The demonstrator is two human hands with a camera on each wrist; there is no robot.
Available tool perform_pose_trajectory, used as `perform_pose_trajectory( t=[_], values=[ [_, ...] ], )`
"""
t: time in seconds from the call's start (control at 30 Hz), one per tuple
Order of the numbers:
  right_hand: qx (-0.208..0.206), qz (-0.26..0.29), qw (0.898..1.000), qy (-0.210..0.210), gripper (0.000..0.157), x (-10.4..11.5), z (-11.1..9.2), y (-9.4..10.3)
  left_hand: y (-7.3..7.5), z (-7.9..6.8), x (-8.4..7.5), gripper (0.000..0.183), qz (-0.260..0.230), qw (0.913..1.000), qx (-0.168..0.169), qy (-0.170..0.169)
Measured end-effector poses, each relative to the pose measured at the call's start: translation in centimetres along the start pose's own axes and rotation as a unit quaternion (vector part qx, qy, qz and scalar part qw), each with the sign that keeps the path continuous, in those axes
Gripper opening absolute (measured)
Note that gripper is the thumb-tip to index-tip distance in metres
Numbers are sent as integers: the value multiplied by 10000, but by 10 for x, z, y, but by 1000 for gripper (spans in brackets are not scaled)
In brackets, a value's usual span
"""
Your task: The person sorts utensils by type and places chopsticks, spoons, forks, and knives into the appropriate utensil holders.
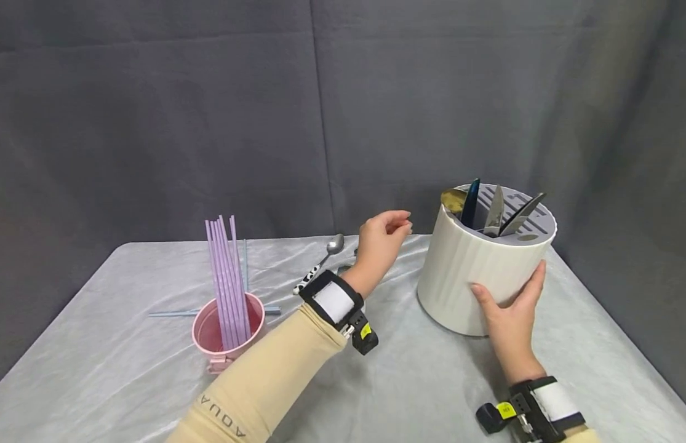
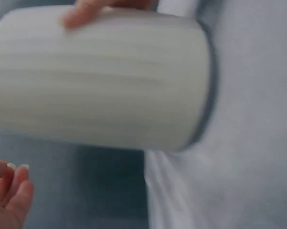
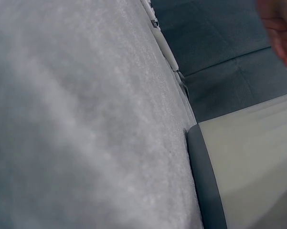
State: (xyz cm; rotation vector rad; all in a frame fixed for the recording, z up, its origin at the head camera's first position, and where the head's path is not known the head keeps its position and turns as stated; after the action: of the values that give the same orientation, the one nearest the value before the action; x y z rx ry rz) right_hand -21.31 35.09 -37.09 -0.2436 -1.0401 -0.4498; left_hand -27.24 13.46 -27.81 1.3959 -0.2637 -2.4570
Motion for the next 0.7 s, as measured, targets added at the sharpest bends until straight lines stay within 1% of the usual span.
perform_pose_trajectory(
  t=[0.07, 0.13, 0.23, 0.33, 0.4, 0.43, 0.53, 0.57, 0.6, 0.7],
  values=[
    [6, -5, 10000, -11, 105, 0, 1, 1, 2, -4, 13, 17, 219, 9996, -74, 160],
    [6, -32, 10000, -15, 104, 0, 2, 1, 3, -9, 27, 17, 541, 9977, -130, 380],
    [-4, -50, 10000, -37, 103, 0, 2, 2, 3, -17, 47, 18, 1049, 9909, -51, 845],
    [-37, -76, 10000, 6, 102, 0, 2, 4, 3, -25, 64, 16, 1552, 9777, 164, 1406],
    [-59, -94, 9999, 38, 101, 0, 2, 4, 3, -28, 73, 15, 1882, 9676, 303, 1658],
    [-76, -118, 9999, 26, 101, 0, 2, 5, 3, -29, 77, 14, 2079, 9610, 372, 1783],
    [-98, -136, 9999, -36, 101, 0, 0, 5, 3, -32, 86, 16, 2545, 9461, 482, 1942],
    [-102, -134, 9998, -49, 101, 0, -1, 6, 3, -33, 88, 20, 2669, 9416, 524, 1984],
    [-99, -109, 9999, -59, 101, 0, -2, 6, 2, -34, 90, 24, 2757, 9379, 568, 2028],
    [-71, -50, 9999, -84, 101, 1, -4, 6, -2, -37, 96, 35, 3040, 9291, 689, 1990]
  ],
)
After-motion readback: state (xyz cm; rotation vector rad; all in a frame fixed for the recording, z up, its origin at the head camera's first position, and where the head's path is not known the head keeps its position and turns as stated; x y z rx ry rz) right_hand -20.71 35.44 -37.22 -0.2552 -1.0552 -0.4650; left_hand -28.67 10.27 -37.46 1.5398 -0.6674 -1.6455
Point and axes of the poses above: each hand's wrist, its own z-axis towards the middle knuckle, its own y-axis out of the back of the hand, x = y × z, the point moved 3 cm from there along z, towards the middle knuckle, and after that the axes turned 3 degrees about z, right-handed, at the moved point
